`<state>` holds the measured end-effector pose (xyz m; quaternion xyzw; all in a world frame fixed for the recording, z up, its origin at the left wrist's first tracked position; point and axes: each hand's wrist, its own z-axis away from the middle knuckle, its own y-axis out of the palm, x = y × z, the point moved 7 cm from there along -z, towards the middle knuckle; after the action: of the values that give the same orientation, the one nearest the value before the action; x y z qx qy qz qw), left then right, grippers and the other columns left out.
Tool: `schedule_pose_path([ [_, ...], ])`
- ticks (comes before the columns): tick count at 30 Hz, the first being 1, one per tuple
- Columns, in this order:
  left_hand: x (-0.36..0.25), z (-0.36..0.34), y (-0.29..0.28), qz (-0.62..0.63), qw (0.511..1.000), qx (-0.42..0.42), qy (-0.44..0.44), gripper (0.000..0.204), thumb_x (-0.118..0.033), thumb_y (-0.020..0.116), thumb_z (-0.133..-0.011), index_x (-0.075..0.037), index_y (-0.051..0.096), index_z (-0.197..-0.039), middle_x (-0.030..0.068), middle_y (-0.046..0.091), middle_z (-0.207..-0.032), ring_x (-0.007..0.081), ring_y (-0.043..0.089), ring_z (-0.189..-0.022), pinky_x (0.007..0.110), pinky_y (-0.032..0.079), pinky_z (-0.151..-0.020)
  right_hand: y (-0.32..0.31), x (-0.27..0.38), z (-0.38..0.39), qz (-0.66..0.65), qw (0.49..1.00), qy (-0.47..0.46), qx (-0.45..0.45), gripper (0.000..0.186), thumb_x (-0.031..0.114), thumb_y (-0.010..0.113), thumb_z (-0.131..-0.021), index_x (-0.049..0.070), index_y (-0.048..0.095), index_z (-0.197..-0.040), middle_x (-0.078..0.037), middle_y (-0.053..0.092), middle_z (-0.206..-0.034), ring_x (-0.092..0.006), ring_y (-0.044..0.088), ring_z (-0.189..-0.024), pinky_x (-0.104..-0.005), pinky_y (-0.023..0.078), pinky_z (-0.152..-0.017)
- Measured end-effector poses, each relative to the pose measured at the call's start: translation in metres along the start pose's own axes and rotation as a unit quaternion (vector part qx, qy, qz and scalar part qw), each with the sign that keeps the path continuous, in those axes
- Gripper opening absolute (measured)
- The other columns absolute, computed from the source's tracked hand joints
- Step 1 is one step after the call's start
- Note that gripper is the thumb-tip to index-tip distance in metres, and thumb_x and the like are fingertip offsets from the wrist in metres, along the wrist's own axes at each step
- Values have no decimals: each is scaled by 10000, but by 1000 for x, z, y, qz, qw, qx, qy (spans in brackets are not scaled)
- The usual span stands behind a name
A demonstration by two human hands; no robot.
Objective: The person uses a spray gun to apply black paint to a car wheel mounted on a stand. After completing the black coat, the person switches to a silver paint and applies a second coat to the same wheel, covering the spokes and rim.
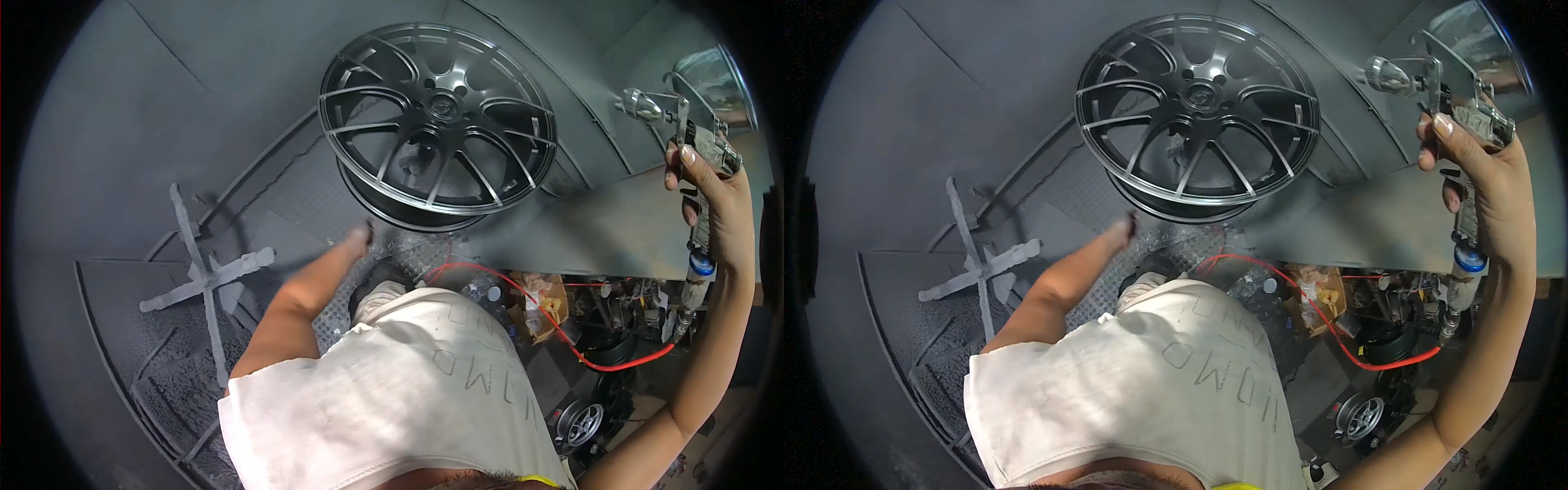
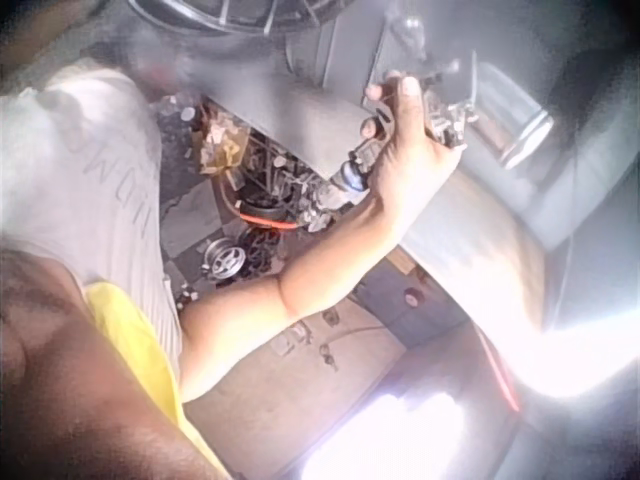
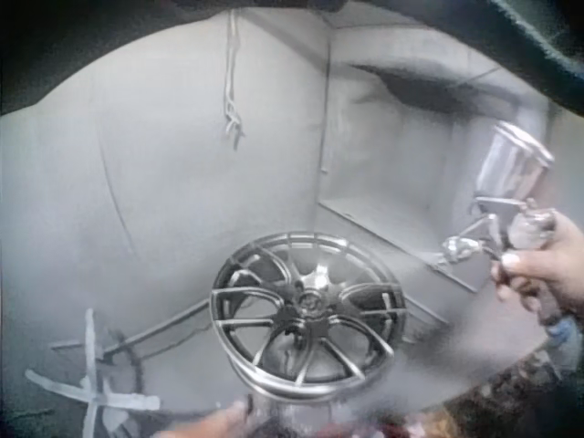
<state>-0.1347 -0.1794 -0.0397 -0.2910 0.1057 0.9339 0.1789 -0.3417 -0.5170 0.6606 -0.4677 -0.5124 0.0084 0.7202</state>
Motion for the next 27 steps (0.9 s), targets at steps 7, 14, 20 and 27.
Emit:
schedule_pose_path([
  [7, -138, 15, -29, 67, 979, -73, 177, 375, -429, 396, -1035, -106, 569, -958, 34, 564, -809, 144, 508, -670, 328, 439, -619, -18, -20, 14, 19, 998, 50, -12, 256, 278, 660, -897, 30, 649, -958, -29, 653, -831, -70, 607, -714, -185, 358, -430],
  [14, -23, 93, 104, 245, 949, -149, 130, 418, -428, 316, -1054, -68, 518, -992, 79, 624, -805, 159, 517, -616, 334, 443, -556, -10, -11, 24, -3, 998, 60, -4, 278, 257, 678, -877, 3, 637, -981, -54, 649, -805, -95, 609, -632, -183, 363, -391],
  [20, 61, 150, 221, -169, 884, 426, -93, 348, -332, 440, -1031, -73, 668, -1078, 54, 697, -904, 122, 622, -726, 257, 503, -604, -1, 5, 35, -35, 999, 22, 28, 304, 268, 687, -871, -11, 646, -984, -54, 646, -778, -91, 612, -647, -171, 360, -387],
  [27, 54, 161, 203, -255, 874, 415, -2, 200, -232, 600, -973, -72, 677, -1064, 28, 692, -890, 95, 610, -707, 240, 518, -616, -7, 9, 37, 0, 1000, 12, -10, 300, 296, 672, -886, 3, 668, -947, -37, 641, -743, -61, 592, -637, -165, 342, -396],
])
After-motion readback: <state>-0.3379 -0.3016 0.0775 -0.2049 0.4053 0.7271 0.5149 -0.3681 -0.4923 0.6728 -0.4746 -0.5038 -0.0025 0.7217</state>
